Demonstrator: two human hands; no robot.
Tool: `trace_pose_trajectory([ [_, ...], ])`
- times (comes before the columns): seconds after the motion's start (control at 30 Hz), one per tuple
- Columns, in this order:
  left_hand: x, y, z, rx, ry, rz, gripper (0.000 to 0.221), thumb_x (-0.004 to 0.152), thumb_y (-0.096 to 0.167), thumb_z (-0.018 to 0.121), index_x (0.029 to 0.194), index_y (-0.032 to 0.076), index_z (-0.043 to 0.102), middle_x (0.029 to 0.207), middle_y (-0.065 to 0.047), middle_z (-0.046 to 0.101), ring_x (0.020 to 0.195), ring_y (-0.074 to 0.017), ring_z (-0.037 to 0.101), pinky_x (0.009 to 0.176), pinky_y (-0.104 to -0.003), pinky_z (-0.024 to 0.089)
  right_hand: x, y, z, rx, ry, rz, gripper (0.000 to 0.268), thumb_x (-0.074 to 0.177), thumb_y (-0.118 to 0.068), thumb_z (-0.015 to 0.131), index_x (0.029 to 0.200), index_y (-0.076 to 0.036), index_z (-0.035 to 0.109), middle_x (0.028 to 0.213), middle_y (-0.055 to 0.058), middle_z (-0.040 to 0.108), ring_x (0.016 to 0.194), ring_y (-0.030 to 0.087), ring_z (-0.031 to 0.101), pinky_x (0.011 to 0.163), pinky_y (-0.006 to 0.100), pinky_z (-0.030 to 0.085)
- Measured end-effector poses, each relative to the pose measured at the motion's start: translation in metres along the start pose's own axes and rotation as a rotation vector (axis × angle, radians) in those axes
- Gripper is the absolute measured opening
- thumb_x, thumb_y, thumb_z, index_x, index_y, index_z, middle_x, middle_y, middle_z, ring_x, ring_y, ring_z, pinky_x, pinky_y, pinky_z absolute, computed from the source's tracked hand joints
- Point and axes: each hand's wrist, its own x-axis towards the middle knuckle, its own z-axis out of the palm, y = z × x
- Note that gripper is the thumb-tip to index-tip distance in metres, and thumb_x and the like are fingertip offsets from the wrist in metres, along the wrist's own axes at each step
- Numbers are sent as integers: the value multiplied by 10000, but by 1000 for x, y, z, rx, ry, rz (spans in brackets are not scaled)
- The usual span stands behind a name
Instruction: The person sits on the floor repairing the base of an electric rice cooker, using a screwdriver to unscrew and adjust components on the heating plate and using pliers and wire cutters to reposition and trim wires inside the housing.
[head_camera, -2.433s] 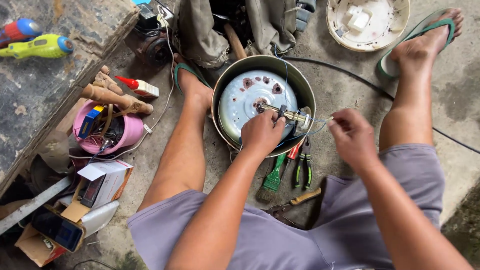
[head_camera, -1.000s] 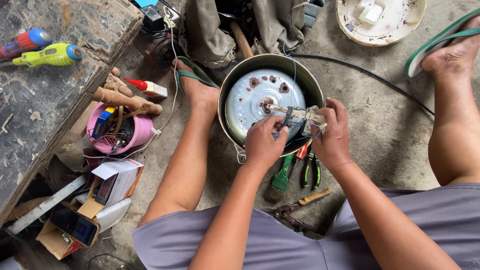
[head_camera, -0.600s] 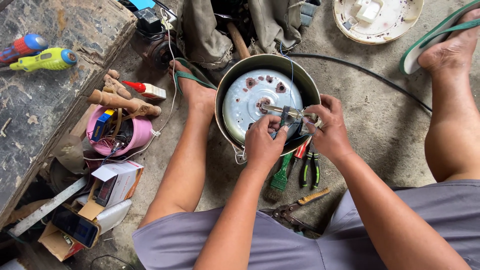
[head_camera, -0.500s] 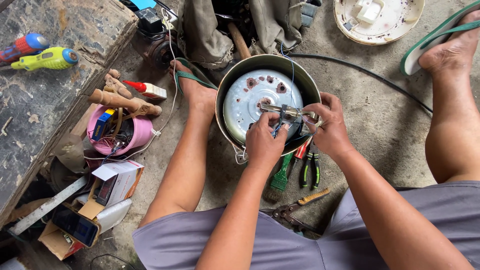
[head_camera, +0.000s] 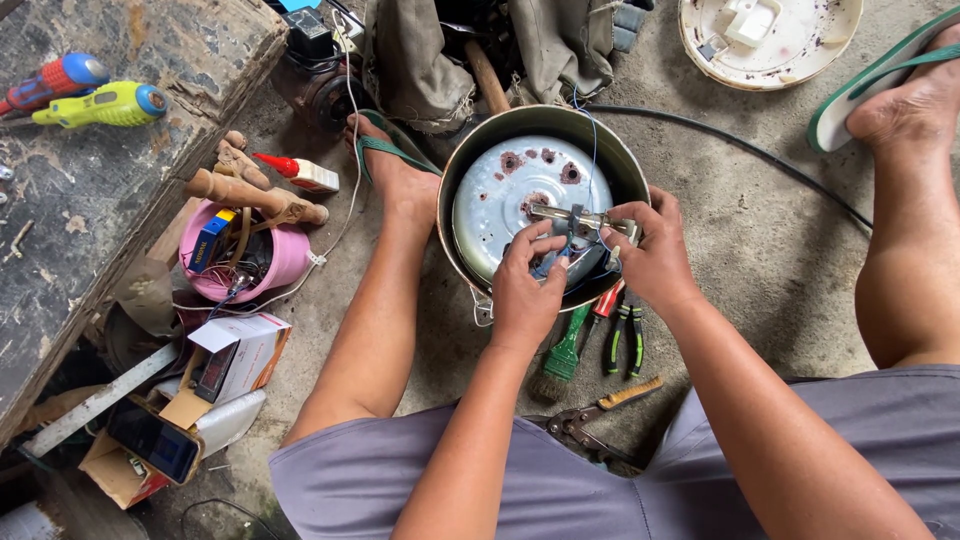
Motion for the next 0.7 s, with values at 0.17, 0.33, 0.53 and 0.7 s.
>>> trace_pose_trajectory([
  [0.17,-15,21,-15,-93,158,-12,332,926,22,662,1257,30,637,1116,-81,769,1076,-166,710,1010,-327,526,-2,-5,0,-28,-4,27,224,892,-133,791,1097,-109,704,1432,154,456,1379,348,443,1148,449,403],
  [0.33,-28,56,-52,-138,214,48,267,966,23,644,1232,12,652,1111,-96,756,1060,-154,689,999,-298,531,-10,3,4,-73,22,-57,233,912,-127,796,1125,-112,703,1442,175,454,1383,369,432,1168,475,376],
  [0.53,-40,40,-61,117,102,27,253,912,72,673,1164,42,684,1113,-103,750,1063,-219,734,962,-336,557,-11,4,8,13,97,-118,248,928,-125,775,1156,-113,678,1424,208,432,1373,383,439,1173,474,376],
  [0.7,-46,19,-35,398,26,92,333,855,145,716,1179,72,700,1210,-121,661,1195,-318,614,1054,-436,472,-13,0,8,-120,90,-72,240,930,-134,782,1157,-119,709,1371,202,481,1327,393,465,1130,469,397],
])
